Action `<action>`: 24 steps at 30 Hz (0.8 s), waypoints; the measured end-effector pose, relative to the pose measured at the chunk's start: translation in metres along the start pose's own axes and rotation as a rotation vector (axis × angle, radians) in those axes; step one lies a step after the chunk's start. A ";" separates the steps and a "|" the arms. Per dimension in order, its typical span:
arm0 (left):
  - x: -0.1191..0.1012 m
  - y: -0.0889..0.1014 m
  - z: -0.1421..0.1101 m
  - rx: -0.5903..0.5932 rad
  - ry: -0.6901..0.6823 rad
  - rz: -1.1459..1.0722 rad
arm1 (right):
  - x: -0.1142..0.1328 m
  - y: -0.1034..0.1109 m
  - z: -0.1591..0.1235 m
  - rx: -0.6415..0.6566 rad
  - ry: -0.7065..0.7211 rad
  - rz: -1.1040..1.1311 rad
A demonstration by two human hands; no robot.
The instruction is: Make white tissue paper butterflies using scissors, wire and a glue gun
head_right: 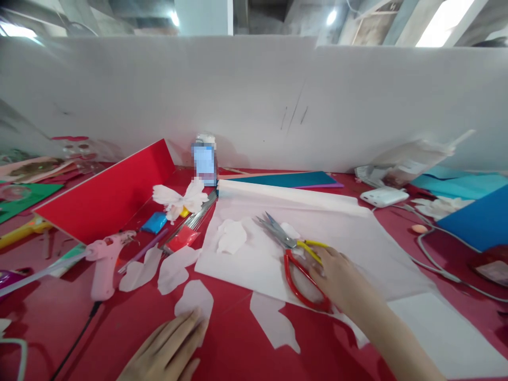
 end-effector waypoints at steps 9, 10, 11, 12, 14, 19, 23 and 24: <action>-0.002 0.003 0.000 -0.019 0.035 -0.053 | -0.001 -0.003 0.010 0.141 -0.074 0.063; -0.002 0.004 0.001 -0.024 0.040 -0.066 | 0.000 -0.003 0.012 0.159 -0.067 0.056; -0.003 0.005 0.002 -0.029 0.045 -0.076 | 0.001 -0.002 0.013 0.173 -0.065 0.044; -0.003 0.006 0.002 -0.028 0.053 -0.082 | 0.002 -0.002 0.014 0.182 -0.069 0.032; -0.004 0.008 0.004 -0.016 0.066 -0.087 | 0.004 0.000 0.016 0.193 -0.078 0.014; -0.006 0.014 0.010 -0.039 0.085 -0.107 | 0.014 0.002 0.017 0.219 -0.091 -0.025; -0.008 0.014 0.013 -0.031 0.116 -0.120 | 0.028 0.003 0.013 0.189 -0.164 -0.107; -0.008 0.014 0.013 -0.022 0.123 -0.125 | 0.032 0.003 0.011 0.170 -0.178 -0.123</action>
Point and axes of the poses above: each hand's wrist, its own z-axis towards the middle knuckle, its own y-axis out of the back of the hand, x = y × z, the point moved 3 cm from there along z, towards the middle knuckle, and after that the axes turned 14 degrees about -z, right-handed, at the moved point
